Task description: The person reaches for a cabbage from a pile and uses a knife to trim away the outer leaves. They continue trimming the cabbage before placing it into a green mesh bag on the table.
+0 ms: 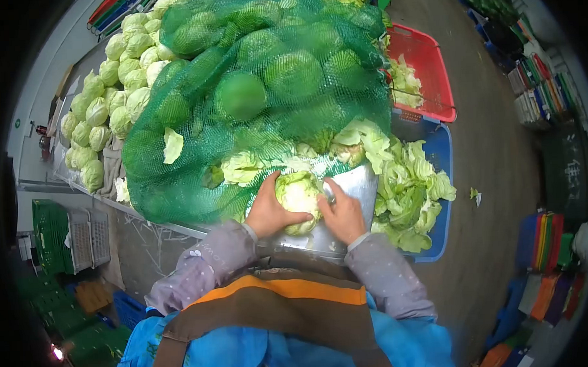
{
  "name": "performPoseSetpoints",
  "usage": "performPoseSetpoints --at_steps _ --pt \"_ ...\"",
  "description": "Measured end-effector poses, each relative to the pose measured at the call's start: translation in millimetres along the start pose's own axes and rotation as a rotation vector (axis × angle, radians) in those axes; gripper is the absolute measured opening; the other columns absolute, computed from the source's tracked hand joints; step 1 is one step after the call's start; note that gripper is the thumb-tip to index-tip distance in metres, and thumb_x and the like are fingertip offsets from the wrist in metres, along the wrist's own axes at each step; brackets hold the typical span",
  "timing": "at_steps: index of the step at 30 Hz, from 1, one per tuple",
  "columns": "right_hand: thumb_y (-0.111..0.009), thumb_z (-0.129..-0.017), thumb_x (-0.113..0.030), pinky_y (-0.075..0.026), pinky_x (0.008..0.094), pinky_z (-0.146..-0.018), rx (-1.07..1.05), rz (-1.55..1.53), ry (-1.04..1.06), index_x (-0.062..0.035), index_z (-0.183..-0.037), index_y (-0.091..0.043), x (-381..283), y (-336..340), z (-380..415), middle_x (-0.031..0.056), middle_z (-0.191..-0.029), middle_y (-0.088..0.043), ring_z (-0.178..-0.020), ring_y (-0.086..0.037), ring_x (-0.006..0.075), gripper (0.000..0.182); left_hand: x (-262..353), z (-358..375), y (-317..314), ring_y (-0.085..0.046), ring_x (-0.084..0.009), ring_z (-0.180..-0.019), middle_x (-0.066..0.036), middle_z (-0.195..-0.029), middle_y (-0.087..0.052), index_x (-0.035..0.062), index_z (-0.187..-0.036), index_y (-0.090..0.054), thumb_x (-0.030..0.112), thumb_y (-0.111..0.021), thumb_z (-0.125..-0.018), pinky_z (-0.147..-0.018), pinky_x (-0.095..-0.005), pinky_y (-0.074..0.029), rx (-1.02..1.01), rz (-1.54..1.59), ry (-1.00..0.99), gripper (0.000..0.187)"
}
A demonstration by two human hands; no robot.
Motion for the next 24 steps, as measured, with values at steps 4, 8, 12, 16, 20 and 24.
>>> performPoseSetpoints --at_steps 4,8,12,16,20,24 --pt "-0.065 -0.076 -0.015 -0.049 0.0451 -0.061 -0.017 0.315 0.236 -0.0067 -0.100 -0.063 -12.1 -1.3 -29.6 0.0214 -0.069 -0.062 -0.068 -0.061 0.0404 0.025 7.1 11.4 -0.8 -0.042 -0.0380 -0.121 -0.027 -0.130 -0.042 -0.0081 -0.134 -0.030 0.032 -0.089 -0.050 -0.104 -0.0392 -0.034 -0.045 -0.010 -0.061 0.109" --pt "-0.070 -0.073 -0.014 -0.050 0.0421 -0.063 0.014 0.308 0.180 -0.0058 -0.090 -0.065 -5.9 -17.5 -51.2 0.0215 -0.072 -0.063 -0.067 -0.062 0.0391 0.020 -7.7 15.3 1.2 -0.041 -0.0370 -0.124 -0.027 -0.132 -0.040 -0.0082 -0.134 -0.029 0.031 -0.089 -0.050 -0.105 -0.0388 -0.033 -0.043 0.145 -0.014 0.110" --pt "-0.066 -0.075 -0.015 -0.051 0.0443 -0.071 0.072 0.227 0.110 -0.0005 -0.089 -0.066 29.7 -13.9 -84.8 0.0248 -0.078 -0.063 -0.076 -0.062 0.0406 0.020 -89.9 23.3 -16.7 -0.039 -0.0349 -0.126 -0.027 -0.134 -0.039 -0.0063 -0.136 -0.029 0.029 -0.087 -0.054 -0.107 -0.0373 -0.031 -0.132 0.244 0.055 0.107" --pt "-0.067 -0.075 -0.015 -0.050 0.0454 -0.068 0.090 0.196 0.066 -0.0007 -0.091 -0.064 26.7 -14.1 -45.2 0.0250 -0.076 -0.063 -0.074 -0.062 0.0410 0.022 -28.7 36.9 19.9 -0.040 -0.0348 -0.127 -0.025 -0.136 -0.040 -0.0049 -0.138 -0.030 0.028 -0.087 -0.057 -0.107 -0.0389 -0.032 -0.146 -0.079 -0.014 0.105" --pt "-0.065 -0.075 -0.012 -0.049 0.0451 -0.063 0.107 0.041 0.074 -0.0020 -0.087 -0.060 -10.7 -22.0 -23.3 0.0240 -0.071 -0.062 -0.071 -0.062 0.0419 0.017 31.0 -8.9 41.6 -0.043 -0.0357 -0.124 -0.025 -0.131 -0.044 -0.0043 -0.133 -0.038 0.039 -0.087 -0.053 -0.102 -0.0380 -0.038 -0.005 -0.241 -0.181 0.104" --pt "-0.066 -0.073 -0.012 -0.049 0.0458 -0.065 0.093 0.187 0.105 -0.0050 -0.092 -0.061 2.7 -30.0 -50.0 0.0228 -0.072 -0.063 -0.072 -0.062 0.0411 0.020 18.0 -9.4 12.8 -0.045 -0.0346 -0.122 -0.023 -0.130 -0.046 -0.0009 -0.131 -0.042 0.042 -0.084 -0.053 -0.100 -0.0383 -0.040 0.015 -0.369 -0.209 0.098"
Point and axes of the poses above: each hand's wrist, its own z-axis away from the middle knuckle, its own y-axis out of the back of the hand, x = y × z, the point moved 5 cm from there along -z, towards the middle knuckle
